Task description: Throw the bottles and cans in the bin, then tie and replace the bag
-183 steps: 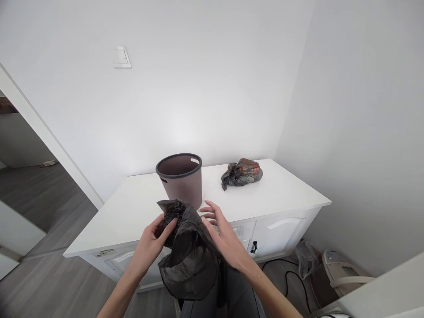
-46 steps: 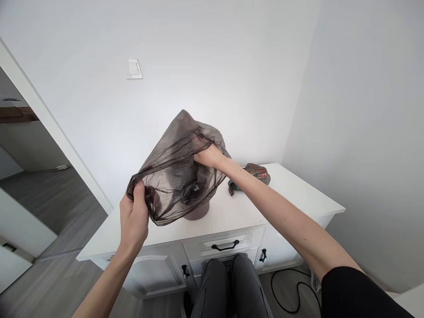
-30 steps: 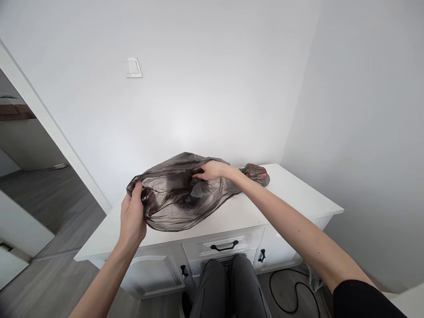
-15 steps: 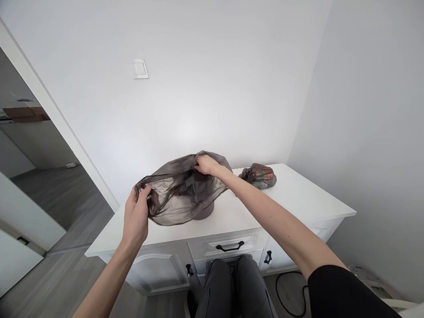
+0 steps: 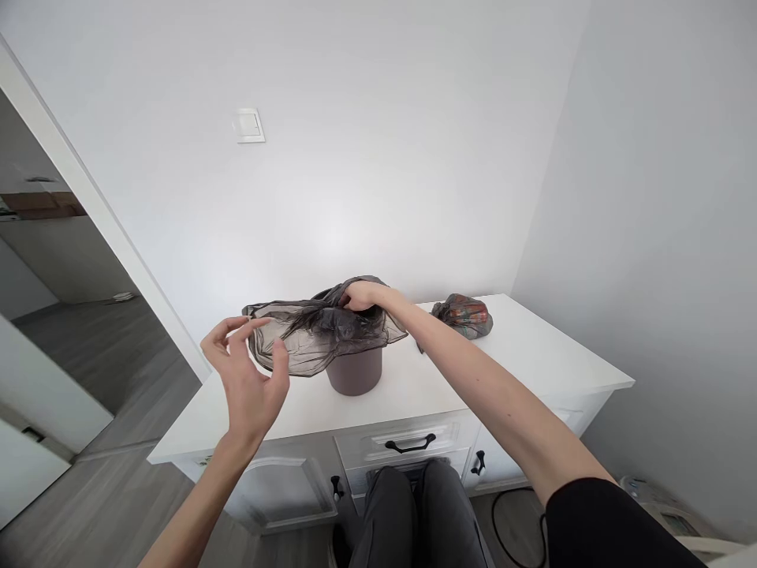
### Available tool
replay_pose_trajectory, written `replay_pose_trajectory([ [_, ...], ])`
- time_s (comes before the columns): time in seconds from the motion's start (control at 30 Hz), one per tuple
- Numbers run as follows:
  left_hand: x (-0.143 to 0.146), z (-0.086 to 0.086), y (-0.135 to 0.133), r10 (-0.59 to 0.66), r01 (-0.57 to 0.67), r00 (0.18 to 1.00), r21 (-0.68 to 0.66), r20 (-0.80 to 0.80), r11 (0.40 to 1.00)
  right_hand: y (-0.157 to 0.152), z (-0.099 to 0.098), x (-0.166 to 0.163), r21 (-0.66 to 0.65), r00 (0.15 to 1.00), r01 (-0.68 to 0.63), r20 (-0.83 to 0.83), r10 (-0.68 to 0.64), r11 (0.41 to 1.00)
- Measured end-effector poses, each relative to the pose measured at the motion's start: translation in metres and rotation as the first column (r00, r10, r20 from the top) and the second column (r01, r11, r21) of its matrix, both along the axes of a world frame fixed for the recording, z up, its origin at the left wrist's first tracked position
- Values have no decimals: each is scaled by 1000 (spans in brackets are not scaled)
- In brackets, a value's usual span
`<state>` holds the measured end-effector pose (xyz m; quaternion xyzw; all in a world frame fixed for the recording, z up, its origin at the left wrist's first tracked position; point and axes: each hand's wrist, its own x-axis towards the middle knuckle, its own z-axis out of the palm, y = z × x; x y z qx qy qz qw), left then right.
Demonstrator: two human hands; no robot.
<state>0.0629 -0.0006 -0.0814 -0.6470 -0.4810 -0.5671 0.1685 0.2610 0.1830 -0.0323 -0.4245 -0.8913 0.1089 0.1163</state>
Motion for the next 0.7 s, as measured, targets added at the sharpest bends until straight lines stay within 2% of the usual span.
replay_pose_trajectory([
  [0.07,2,4,3,-37,41,984,20,-176,999,-5,4,8,-86,997,-1,-82,-6,996],
  [0.13,4,7,10,-107,92,953,-65,-284,994,-7,3,16,-221,967,-41,-255,-17,974],
  [0.17,5,8,15,-133,99,940,-121,-313,988,-8,1,19,-309,933,-85,-358,-33,947],
  [0.23,7,8,28,-148,71,925,-221,-350,973,-7,-3,24,-475,836,-207,-540,-97,855],
  [0.3,6,4,43,-122,7,916,-288,-382,958,-4,-8,26,-565,731,-316,-657,-184,762],
  [0.37,4,1,56,-81,-56,916,-327,-392,943,-2,-11,26,-592,632,-377,-726,-269,712],
  [0.53,-2,-4,78,38,-153,955,-379,-295,912,3,-9,25,-619,395,-461,-785,-477,637],
  [0.63,-5,-3,84,33,-127,974,-419,-224,899,5,-7,26,-653,290,-495,-746,-600,573],
  [0.7,-8,-3,89,-6,-68,989,-498,-145,864,8,-7,28,-653,228,-521,-727,-648,549],
])
